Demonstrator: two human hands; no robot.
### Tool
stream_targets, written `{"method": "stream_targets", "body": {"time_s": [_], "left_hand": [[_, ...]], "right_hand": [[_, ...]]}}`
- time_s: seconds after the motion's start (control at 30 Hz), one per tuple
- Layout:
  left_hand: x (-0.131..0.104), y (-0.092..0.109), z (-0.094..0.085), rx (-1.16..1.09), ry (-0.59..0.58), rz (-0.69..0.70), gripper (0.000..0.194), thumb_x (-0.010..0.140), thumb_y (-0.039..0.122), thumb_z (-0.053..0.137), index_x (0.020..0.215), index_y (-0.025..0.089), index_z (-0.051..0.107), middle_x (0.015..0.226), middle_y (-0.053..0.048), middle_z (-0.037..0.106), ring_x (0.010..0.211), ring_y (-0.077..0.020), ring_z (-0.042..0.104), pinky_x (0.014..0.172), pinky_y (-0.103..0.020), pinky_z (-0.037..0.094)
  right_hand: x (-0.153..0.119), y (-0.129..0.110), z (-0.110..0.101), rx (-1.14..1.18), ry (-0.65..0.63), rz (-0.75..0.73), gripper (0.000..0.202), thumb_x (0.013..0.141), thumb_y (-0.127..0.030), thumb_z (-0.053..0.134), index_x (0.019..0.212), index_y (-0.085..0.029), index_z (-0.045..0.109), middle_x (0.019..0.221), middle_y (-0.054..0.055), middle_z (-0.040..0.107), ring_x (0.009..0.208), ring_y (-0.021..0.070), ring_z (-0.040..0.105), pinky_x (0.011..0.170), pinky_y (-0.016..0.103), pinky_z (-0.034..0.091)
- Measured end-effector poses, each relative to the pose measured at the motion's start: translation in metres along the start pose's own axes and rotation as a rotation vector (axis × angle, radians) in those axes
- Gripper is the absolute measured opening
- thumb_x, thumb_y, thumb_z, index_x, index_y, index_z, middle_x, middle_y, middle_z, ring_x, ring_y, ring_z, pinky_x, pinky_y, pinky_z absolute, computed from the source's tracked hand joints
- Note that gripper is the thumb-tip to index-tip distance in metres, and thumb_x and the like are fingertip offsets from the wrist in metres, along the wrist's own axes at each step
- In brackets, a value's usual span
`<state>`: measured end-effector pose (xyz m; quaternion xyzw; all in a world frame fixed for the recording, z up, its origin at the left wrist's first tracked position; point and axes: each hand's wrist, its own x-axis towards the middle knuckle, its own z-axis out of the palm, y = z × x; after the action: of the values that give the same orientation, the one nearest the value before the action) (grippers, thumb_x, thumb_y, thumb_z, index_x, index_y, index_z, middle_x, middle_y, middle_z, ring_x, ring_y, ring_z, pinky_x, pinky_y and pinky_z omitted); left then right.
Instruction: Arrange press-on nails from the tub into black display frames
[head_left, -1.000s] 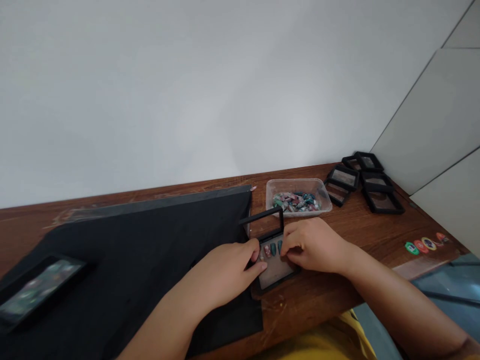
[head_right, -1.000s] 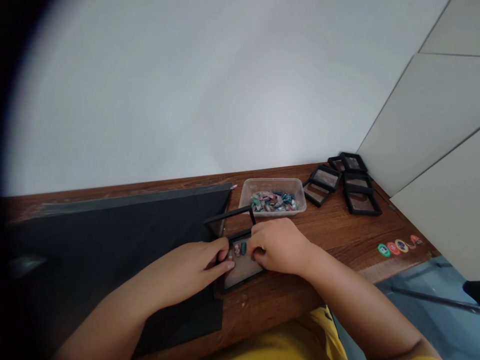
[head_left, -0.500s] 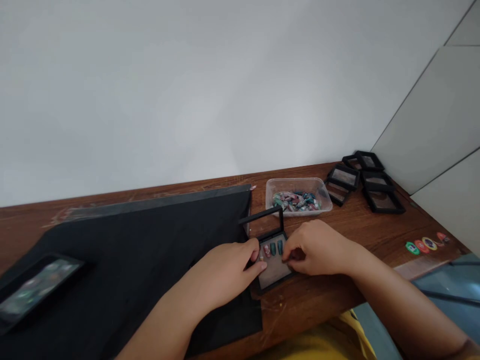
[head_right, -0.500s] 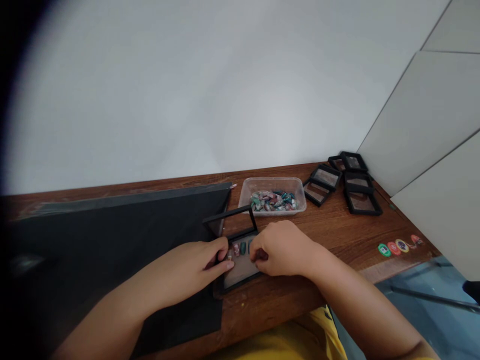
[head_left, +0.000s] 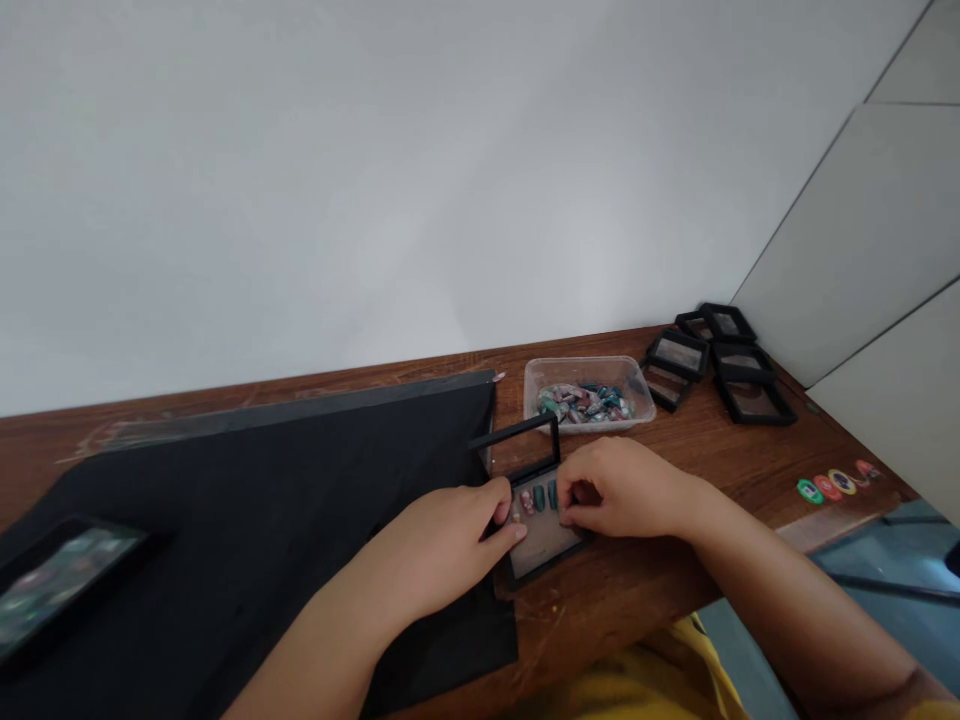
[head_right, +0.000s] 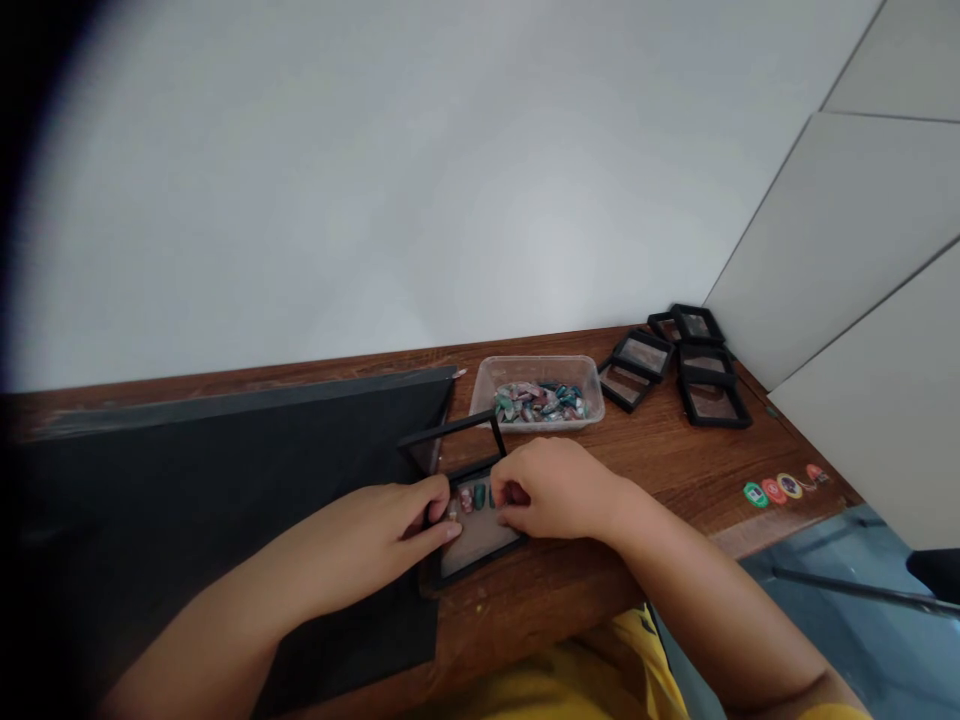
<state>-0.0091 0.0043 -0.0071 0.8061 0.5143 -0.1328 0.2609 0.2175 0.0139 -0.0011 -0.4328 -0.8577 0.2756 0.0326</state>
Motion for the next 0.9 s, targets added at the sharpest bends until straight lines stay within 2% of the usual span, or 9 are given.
{"method": "stream_targets", "body": {"time_s": [0.13,0.37,0.53,0.7,0.9], "left_hand": [[0.0011,-0.0020,0.0005,-0.013,0.005,0.011,0.025,0.098,0.047,0.045,0.094,0.025,0.058,0.095,-0.006,0.075,0.086,-0.0276,0.069,0.072,-0.037,0.043],[0.0001,-0.0009,0.0009,-0.011,0.014,0.009,0.025,0.098,0.047,0.044,0.097,0.026,0.058,0.095,-0.006,0.075,0.085,-0.0283,0.069,0.073,-0.037,0.044],[0.0000,-0.0003,0.0005,-0.023,0.011,0.006,0.026,0.097,0.047,0.044,0.096,0.025,0.059,0.094,-0.006,0.075,0.085,-0.0288,0.069,0.073,-0.038,0.044],[-0.0004,-0.0001,-0.0001,-0.018,0.011,0.007,0.026,0.097,0.047,0.043,0.094,0.025,0.057,0.094,-0.006,0.075,0.083,-0.0268,0.069,0.071,-0.037,0.043],[-0.0010,0.0001,-0.0014,-0.032,0.008,0.026,0.024,0.097,0.046,0.043,0.091,0.025,0.054,0.094,-0.006,0.075,0.082,-0.0261,0.068,0.070,-0.037,0.041]], "right_hand": [[-0.0008,0.0012,-0.0019,0.021,0.045,0.048,0.019,0.077,-0.022,0.087,0.093,-0.019,0.077,0.079,-0.002,0.071,0.068,0.0117,0.055,0.063,0.025,0.031],[0.0010,-0.0009,0.0004,-0.054,0.021,0.055,0.024,0.078,-0.034,0.089,0.095,-0.019,0.079,0.084,0.001,0.074,0.075,0.0155,0.060,0.065,0.027,0.032],[0.0023,-0.0029,0.0008,-0.091,0.008,0.083,0.022,0.080,-0.031,0.085,0.097,-0.019,0.080,0.088,0.003,0.077,0.078,0.0174,0.062,0.067,0.028,0.032],[0.0002,-0.0060,-0.0009,-0.110,0.013,0.061,0.013,0.088,-0.027,0.073,0.093,-0.019,0.081,0.088,0.004,0.079,0.077,0.0176,0.064,0.066,0.029,0.032],[0.0016,-0.0069,-0.0017,-0.122,0.063,0.105,0.021,0.093,-0.020,0.061,0.088,-0.017,0.081,0.092,0.008,0.080,0.081,0.0194,0.066,0.068,0.030,0.034]]}}
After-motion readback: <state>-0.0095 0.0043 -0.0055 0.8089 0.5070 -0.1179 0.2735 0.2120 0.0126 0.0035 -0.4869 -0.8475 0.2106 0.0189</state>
